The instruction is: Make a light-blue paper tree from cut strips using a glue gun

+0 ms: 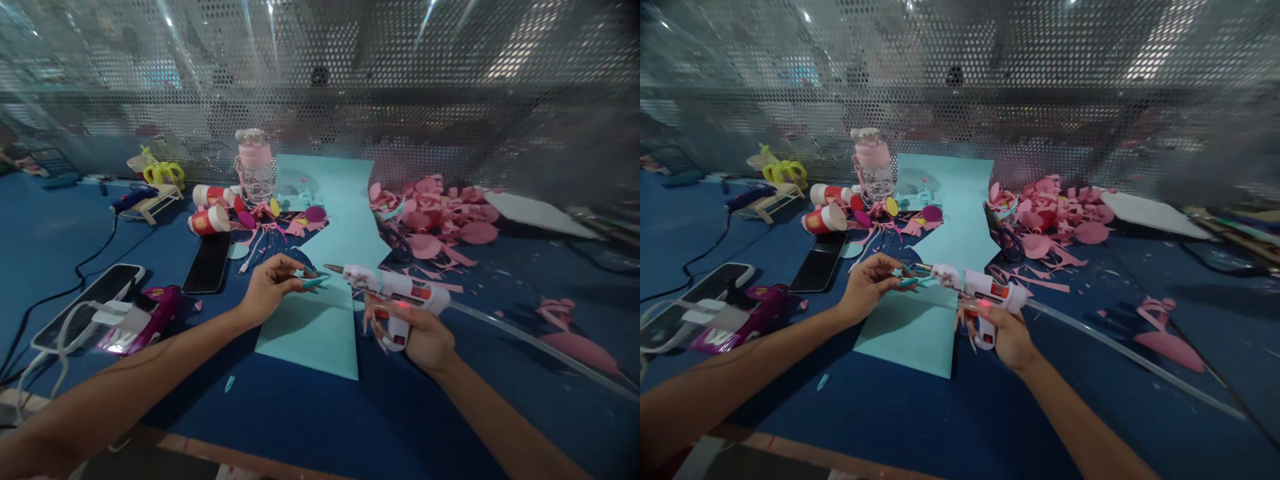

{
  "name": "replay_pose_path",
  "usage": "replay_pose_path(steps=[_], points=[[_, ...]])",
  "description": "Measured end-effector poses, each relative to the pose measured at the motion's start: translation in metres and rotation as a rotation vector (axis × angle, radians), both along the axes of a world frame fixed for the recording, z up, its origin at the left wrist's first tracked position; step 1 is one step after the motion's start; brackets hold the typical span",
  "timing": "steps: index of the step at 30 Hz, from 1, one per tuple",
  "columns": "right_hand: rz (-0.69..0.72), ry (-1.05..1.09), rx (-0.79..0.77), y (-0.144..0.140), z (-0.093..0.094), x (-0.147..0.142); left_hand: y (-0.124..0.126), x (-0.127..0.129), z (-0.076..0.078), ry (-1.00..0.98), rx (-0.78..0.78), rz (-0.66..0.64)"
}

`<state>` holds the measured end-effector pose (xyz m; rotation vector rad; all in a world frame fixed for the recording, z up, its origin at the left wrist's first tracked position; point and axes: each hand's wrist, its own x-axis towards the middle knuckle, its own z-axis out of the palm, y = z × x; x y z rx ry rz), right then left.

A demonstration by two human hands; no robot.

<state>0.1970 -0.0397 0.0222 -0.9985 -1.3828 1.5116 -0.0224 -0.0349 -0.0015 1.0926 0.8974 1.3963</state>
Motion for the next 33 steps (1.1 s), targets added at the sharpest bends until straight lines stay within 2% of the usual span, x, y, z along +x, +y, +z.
replay_pose_path(steps=[3, 7, 12, 16, 23, 33], points=[[-0.035, 0.062, -0.141, -0.002, -0.001, -0.001, 0.0, -0.001, -0.001, 0.027, -0.025, 0.015], [-0.04, 0.009, -0.184, -0.004, -0.006, -0.003, 0.0, -0.002, -0.002, 0.088, -0.03, 0.04], [-0.017, -0.098, -0.163, -0.005, -0.014, -0.003, 0.0, -0.003, -0.004, 0.098, -0.026, 0.02], [0.001, -0.085, -0.104, -0.004, -0.016, -0.002, 0.001, -0.003, -0.004, 0.107, 0.0, 0.025], [0.012, -0.074, -0.1, -0.005, -0.011, -0.006, -0.001, -0.002, -0.002, 0.202, 0.026, 0.079], [0.059, -0.061, -0.061, -0.003, -0.015, -0.004, 0.0, -0.002, -0.001, 0.284, 0.051, 0.114]])
